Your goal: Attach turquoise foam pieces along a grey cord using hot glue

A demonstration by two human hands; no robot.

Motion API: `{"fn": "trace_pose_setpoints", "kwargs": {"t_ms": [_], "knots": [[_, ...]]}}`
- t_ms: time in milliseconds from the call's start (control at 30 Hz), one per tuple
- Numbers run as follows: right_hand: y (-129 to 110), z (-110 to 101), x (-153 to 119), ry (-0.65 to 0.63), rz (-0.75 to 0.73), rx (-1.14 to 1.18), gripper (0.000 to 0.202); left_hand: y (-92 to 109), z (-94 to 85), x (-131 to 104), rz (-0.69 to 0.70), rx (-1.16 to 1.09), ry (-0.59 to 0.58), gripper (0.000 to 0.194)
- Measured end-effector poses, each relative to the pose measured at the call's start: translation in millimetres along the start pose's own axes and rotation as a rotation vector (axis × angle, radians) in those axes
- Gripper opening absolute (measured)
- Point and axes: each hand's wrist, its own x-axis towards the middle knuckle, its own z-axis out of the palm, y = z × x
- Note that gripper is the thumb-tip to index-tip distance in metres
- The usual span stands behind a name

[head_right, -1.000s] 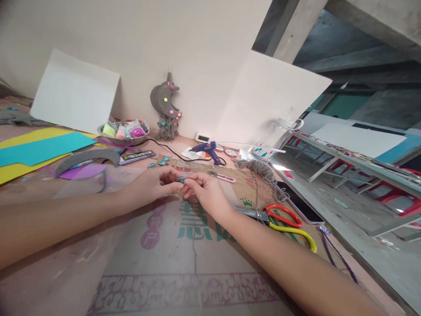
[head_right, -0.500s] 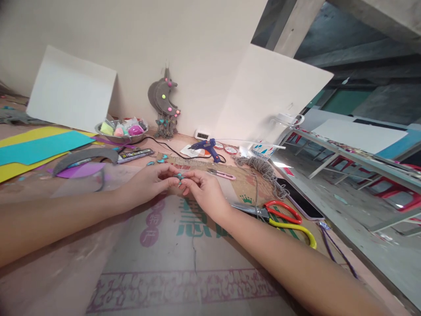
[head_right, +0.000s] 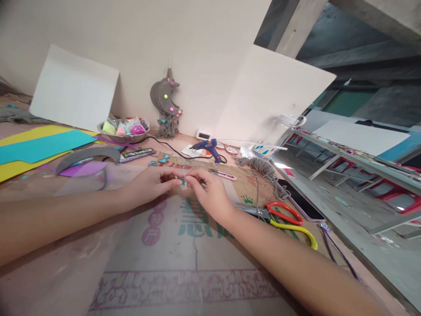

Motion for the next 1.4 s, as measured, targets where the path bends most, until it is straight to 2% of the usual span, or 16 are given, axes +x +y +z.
{"fn": "trace_pose_setpoints", "kwargs": {"t_ms": [333, 433, 567, 767, 1100, 1267, 1400], "knots": [[-4.3, 2.9, 0.4, -0.062, 0.163, 0.128, 0.025, -1.4, 1.2, 1.1, -0.009, -0.056, -0.068, 0.026], [-3.5, 3.4, 1.1, -0.062, 0.194, 0.153, 0.025, -0.2, 0.5, 1.5, 0.029, -0.098, -0.098, 0.024], [-2.4, 3.2, 1.7, -0.054, 0.188, 0.146, 0.024, 0.2, 0.8, 1.9, 0.066, -0.093, -0.106, 0.024], [-2.3, 2.4, 2.0, -0.005, 0.172, 0.075, 0.022, -3.2, 2.3, 1.5, 0.063, 0.057, -0.056, 0.023], [-6.0, 1.4, 1.6, -0.020, 0.143, 0.060, 0.022, -0.3, 1.4, 0.5, 0.059, 0.078, -0.036, 0.024], [-2.4, 0.5, 0.8, -0.057, 0.097, 0.014, 0.026, 1.8, -0.1, 0.0, 0.029, 0.051, -0.050, 0.026], [0.7, 1.7, -0.2, -0.123, 0.111, 0.079, 0.031, 2.5, -1.5, 0.6, 0.002, 0.029, -0.019, 0.027]]}}
